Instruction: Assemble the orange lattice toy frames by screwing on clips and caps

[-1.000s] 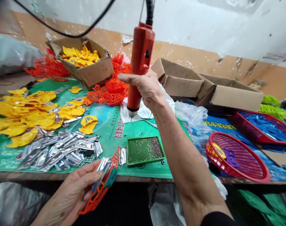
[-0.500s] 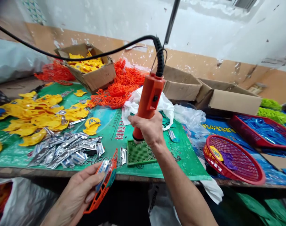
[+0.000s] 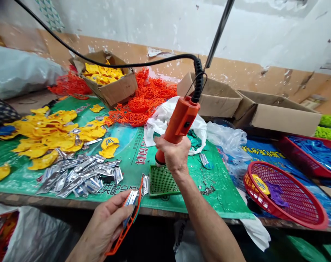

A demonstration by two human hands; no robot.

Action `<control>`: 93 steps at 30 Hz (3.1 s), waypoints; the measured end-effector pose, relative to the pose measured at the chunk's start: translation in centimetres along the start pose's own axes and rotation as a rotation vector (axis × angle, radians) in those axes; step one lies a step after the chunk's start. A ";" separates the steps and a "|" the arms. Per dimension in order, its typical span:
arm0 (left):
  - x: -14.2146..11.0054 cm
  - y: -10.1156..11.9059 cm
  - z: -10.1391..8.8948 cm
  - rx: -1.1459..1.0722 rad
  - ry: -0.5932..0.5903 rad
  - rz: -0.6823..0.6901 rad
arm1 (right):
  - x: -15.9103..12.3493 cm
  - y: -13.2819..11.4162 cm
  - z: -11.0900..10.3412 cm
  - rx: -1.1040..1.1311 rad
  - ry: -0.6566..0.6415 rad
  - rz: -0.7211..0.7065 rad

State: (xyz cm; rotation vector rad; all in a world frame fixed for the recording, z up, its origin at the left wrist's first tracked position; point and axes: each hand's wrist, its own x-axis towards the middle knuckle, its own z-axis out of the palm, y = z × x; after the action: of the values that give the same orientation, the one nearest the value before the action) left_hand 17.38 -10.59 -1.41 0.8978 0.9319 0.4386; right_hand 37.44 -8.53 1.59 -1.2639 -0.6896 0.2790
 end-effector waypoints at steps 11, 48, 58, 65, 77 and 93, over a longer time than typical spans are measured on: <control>0.5 -0.1 -0.3 0.006 -0.063 -0.060 | -0.1 0.5 0.5 0.013 -0.032 -0.002; 1.5 -0.8 0.2 -0.125 -0.131 0.028 | -5.7 -7.5 -0.2 0.383 -0.199 0.011; 1.4 -0.8 0.2 -0.087 -0.109 0.022 | -5.8 -7.5 -0.1 0.365 -0.194 0.024; 1.1 -0.5 0.5 -0.097 -0.104 0.044 | -5.7 -7.2 0.0 0.341 -0.201 0.042; 1.0 -0.6 0.7 -0.073 -0.113 0.049 | -5.9 -6.5 0.2 0.298 -0.221 0.037; 1.4 0.5 -0.5 -0.172 0.009 0.079 | -4.0 -4.5 -1.3 0.190 -0.044 -0.048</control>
State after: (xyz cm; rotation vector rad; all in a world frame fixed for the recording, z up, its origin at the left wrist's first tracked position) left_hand 17.76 -9.10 -1.86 0.7780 0.8548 0.5820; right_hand 34.31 -13.12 4.38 -1.0620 -0.7127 0.3261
